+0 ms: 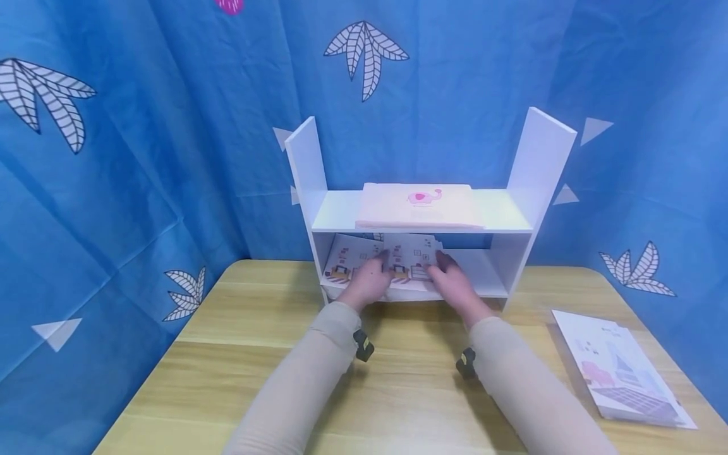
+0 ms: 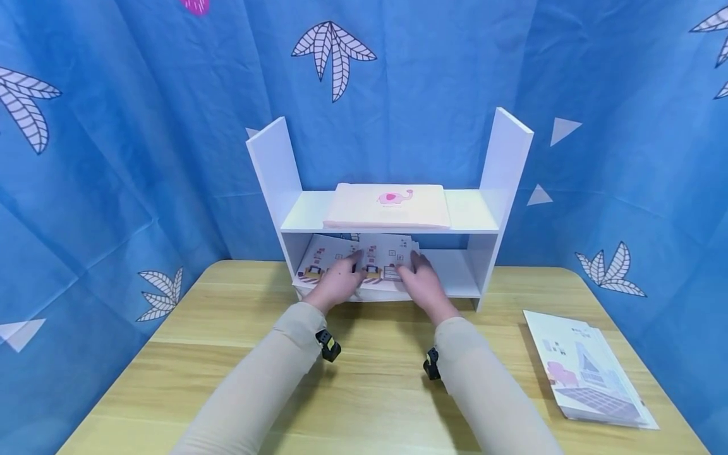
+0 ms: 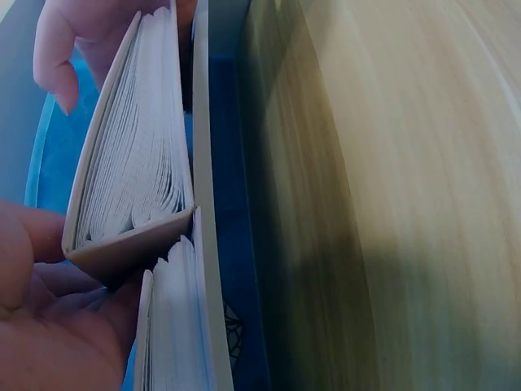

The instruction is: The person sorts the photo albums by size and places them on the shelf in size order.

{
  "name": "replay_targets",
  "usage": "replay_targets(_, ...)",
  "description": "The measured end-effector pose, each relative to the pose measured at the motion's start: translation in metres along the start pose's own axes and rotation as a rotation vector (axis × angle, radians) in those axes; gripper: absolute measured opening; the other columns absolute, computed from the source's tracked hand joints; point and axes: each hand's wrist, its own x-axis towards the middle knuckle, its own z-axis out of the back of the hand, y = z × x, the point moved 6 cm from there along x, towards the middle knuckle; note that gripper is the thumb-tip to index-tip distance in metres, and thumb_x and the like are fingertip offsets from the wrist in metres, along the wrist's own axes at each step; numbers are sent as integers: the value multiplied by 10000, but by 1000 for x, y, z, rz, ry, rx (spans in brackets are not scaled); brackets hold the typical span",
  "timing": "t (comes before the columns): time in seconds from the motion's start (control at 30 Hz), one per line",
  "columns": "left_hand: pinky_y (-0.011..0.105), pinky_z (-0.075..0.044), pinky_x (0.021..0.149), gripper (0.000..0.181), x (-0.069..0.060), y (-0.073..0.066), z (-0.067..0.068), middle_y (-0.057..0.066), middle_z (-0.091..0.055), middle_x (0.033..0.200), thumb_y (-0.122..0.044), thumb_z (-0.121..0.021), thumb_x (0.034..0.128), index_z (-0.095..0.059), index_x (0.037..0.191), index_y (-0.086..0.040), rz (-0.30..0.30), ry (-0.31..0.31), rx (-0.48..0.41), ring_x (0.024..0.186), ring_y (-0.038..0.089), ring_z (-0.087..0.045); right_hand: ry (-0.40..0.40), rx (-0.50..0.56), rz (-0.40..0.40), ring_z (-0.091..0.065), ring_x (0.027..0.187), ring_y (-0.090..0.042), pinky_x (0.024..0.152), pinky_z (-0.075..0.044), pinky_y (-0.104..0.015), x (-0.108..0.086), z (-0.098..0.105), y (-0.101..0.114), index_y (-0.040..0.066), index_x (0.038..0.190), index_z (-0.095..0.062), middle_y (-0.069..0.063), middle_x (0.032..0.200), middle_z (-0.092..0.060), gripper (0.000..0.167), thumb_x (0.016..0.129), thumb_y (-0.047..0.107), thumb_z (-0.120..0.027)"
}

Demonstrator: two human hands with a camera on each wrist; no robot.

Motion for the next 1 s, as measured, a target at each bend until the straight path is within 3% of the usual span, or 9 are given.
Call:
replay_targets(0.13, 395, -563, 639, 612, -1, 0, -1, 164, -390, 1580, -206, -511, 1043, -285, 1600, -91, 2, 7, -19, 681, 280, -638, -21, -93, 46, -144, 1515, -405, 1213, -139, -564, -2, -2, 3, 95, 1623, -186, -175, 1672, -141, 788, 1007, 485, -484)
replay_targets(0.2, 385, -567, 689, 592, -2, 0, 1, 153, -399, 1576, -207, -509, 1046, -311, 1591, -88, -3, -11, 2, 765, 278, -657, -21, -145, 66, -143, 1512, -419, 1206, -149, -578, -3, -4, 5, 99, 1622, -198, -195, 1669, -132, 792, 997, 484, -494)
replay_targets(0.27, 400, -564, 830, 563, -2, 0, 3, 129, -404, 1577, -214, -500, 1051, -346, 1578, -87, -8, -29, 38, 982, 290, -665, -18, -180, 74, -133, 1510, -432, 1199, -154, -594, -3, -6, 7, 109, 1623, -205, -204, 1670, -111, 799, 988, 493, -502)
replay_targets(0.37, 435, -456, 1063, 526, -4, 1, 5, 102, -430, 1563, -223, -501, 1051, -404, 1551, -91, -7, -46, 84, 1296, 294, -540, -16, -228, 77, -122, 1510, -440, 1195, -158, -601, -4, -9, 8, 118, 1626, -197, -207, 1672, -90, 815, 976, 496, -512)
replay_targets(0.43, 470, -393, 1126, 508, -4, 1, 5, 90, -433, 1563, -226, -496, 1054, -425, 1541, -98, -3, -41, 95, 1369, 309, -479, -21, -257, 78, -136, 1507, -444, 1194, -173, -596, -4, -10, 7, 119, 1625, -203, -211, 1671, -94, 823, 969, 504, -517)
replay_targets(0.77, 492, -275, 1189, 482, -3, 2, 6, 104, -414, 1574, -216, -500, 1057, -455, 1523, -101, -36, -49, 153, 1444, 316, -375, -67, -416, 138, -230, 1483, -433, 1206, -201, -544, -1, -13, 3, 85, 1594, -302, -253, 1616, -259, 702, 1017, 460, -439)
replay_targets(1.0, 539, -262, 1186, 511, -9, 1, 6, 146, -366, 1597, -230, -516, 1036, -455, 1521, -81, -100, -72, 147, 1451, 368, -348, -70, -405, 154, -244, 1479, -433, 1201, -211, -549, -4, -14, 4, 75, 1587, -318, -250, 1617, -260, 670, 1035, 441, -422)
